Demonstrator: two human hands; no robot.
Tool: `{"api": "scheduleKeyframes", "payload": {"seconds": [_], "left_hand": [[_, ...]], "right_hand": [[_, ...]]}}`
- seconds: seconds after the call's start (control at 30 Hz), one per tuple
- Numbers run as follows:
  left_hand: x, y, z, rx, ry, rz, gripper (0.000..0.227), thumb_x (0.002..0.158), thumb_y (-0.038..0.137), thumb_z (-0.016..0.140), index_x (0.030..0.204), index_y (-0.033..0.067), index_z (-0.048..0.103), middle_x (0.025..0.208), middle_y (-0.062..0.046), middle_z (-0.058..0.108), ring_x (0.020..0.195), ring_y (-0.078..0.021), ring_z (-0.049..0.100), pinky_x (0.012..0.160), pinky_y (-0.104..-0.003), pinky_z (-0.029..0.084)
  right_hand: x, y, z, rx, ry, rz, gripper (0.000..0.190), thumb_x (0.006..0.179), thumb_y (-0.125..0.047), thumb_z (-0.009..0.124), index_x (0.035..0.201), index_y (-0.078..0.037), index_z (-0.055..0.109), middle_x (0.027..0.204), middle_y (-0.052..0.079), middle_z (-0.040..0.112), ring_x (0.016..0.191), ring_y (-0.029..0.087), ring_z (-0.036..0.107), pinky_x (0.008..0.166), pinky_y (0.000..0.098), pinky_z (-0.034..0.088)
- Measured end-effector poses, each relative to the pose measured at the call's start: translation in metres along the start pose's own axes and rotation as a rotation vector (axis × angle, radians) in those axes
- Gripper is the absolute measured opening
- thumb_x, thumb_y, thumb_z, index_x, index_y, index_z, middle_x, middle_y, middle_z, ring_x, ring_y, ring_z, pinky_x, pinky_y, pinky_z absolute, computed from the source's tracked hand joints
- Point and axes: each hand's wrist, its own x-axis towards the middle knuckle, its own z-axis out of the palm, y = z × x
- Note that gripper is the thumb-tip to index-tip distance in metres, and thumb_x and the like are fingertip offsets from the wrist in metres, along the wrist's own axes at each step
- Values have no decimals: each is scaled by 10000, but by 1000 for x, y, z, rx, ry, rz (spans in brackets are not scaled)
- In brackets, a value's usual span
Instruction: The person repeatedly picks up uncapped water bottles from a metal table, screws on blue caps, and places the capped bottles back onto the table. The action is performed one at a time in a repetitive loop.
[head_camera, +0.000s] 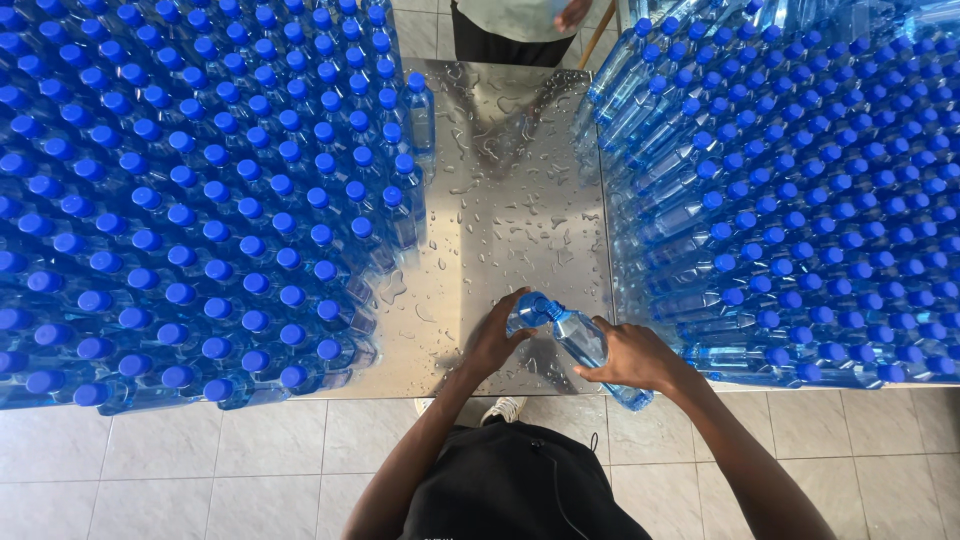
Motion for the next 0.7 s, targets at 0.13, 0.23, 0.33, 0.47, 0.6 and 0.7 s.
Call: {"api": "scheduleKeyframes", "payload": {"seconds": [0.13,0.23,0.33,0.47,0.6,0.7], "left_hand": [[0,1,0,-6,-1,4,800,1003,223,794,1702,222,403,1646,-123,551,1528,-379,511,1248,-562,433],[0,-1,1,-11,-3,11,794,1009,218,787,1703,219,402,1642,-130,552,1530,-383,507,1253,-567,425],[0,-4,2,-8,-4,20,791,1013,225,784,1703,214,399,1644,-133,550,1534,-383,502,1260,-565,417],[3,-8,4,-1,-3,19,794,1013,235,784,1705,217,395,1650,-127,549,1538,-371,501,1262,-563,418],[2,-8,3,5,1,35,792,1013,240,784,1704,214,397,1648,-133,550,1535,-378,503,1262,-563,417],[0,-4,0,18,-10,42,784,1023,238,775,1706,221,390,1641,-135,552,1529,-383,511,1251,-557,426]], "right_hand": [[3,2,2,-7,4,7,1004,869,-715,718,1491,60,569,864,233,806,749,351,832,753,515,680],[1,2,0,-9,-5,3,972,878,-679,717,1486,64,570,827,215,801,690,325,818,727,490,675],[2,5,0,-9,-13,3,962,886,-662,712,1493,69,563,796,195,797,627,290,797,708,461,669],[5,8,4,-16,-11,4,968,886,-660,714,1496,76,560,767,181,788,588,271,782,676,450,663],[4,7,2,-6,-17,6,970,894,-667,710,1499,76,557,765,175,788,565,250,772,672,432,668],[4,8,1,12,-4,-9,923,883,-638,752,1482,43,577,857,185,815,652,286,812,724,448,687]]}}
